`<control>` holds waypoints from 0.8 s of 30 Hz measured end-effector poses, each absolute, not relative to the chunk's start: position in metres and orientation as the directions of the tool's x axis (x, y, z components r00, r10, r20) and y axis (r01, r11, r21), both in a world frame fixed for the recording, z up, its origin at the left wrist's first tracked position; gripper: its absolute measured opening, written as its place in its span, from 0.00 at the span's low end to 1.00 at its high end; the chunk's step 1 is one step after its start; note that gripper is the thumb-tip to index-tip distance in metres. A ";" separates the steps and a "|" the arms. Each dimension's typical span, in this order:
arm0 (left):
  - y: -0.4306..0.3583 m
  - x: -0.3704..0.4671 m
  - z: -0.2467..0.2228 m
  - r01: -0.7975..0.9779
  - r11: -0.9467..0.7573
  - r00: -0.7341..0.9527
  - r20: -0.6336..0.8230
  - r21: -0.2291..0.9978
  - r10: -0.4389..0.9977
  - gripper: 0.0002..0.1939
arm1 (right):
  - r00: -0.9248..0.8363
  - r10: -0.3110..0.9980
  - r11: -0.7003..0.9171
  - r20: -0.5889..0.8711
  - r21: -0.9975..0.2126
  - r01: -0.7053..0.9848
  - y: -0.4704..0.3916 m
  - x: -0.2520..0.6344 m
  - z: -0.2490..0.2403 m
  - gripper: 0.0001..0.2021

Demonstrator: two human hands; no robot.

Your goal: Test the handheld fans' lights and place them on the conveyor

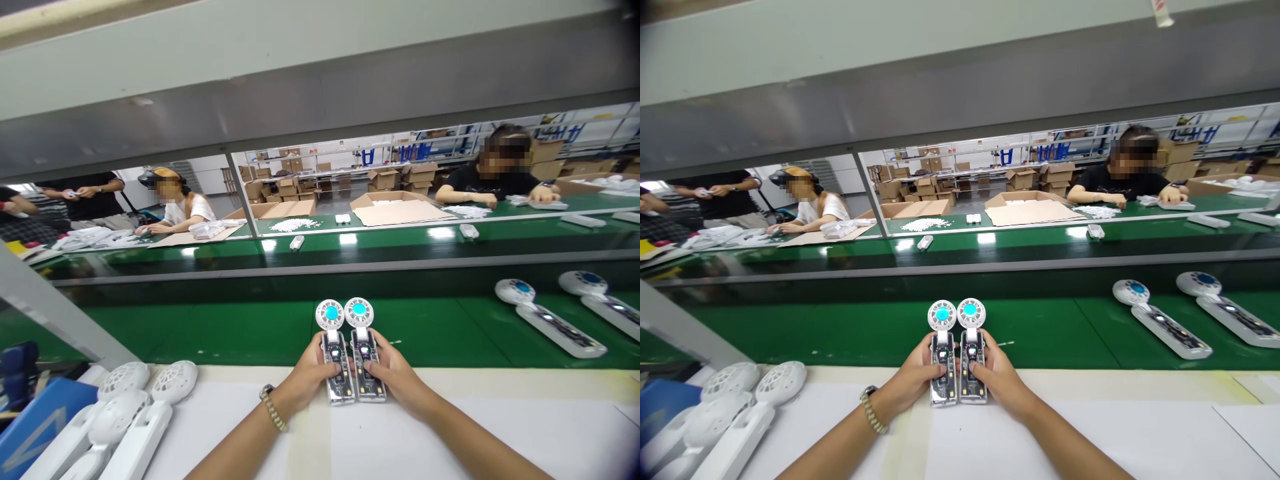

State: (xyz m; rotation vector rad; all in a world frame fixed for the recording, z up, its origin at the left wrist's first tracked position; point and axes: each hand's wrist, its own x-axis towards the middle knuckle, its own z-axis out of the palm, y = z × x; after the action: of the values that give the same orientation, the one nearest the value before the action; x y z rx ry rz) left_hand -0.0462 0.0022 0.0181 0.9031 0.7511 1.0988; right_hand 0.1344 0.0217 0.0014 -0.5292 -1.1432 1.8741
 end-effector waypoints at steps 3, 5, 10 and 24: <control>0.001 -0.046 0.019 -0.415 0.179 0.291 -0.056 0.892 0.955 0.27 | -0.540 0.839 -0.222 0.060 -0.870 -0.440 0.021 0.135 0.001 0.32; 0.001 -0.045 0.018 -0.412 0.185 0.293 -0.063 0.892 0.954 0.27 | -0.535 0.843 -0.217 0.060 -0.872 -0.440 0.021 0.135 0.000 0.31; 0.002 -0.046 0.015 -0.420 0.166 0.281 -0.046 0.892 0.959 0.26 | -0.544 0.834 -0.204 0.085 -0.870 -0.449 0.022 0.133 -0.001 0.30; 0.000 -0.044 0.017 -0.291 0.404 0.442 -0.253 0.867 0.861 0.37 | -0.738 0.673 -0.500 -0.058 -0.770 -0.395 0.019 0.140 0.011 0.35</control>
State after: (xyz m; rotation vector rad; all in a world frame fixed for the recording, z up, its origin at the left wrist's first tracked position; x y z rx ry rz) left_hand -0.0440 0.0005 0.0169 0.8514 0.7970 0.8329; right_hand 0.1399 0.0190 0.0114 -0.4705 -1.0225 2.2329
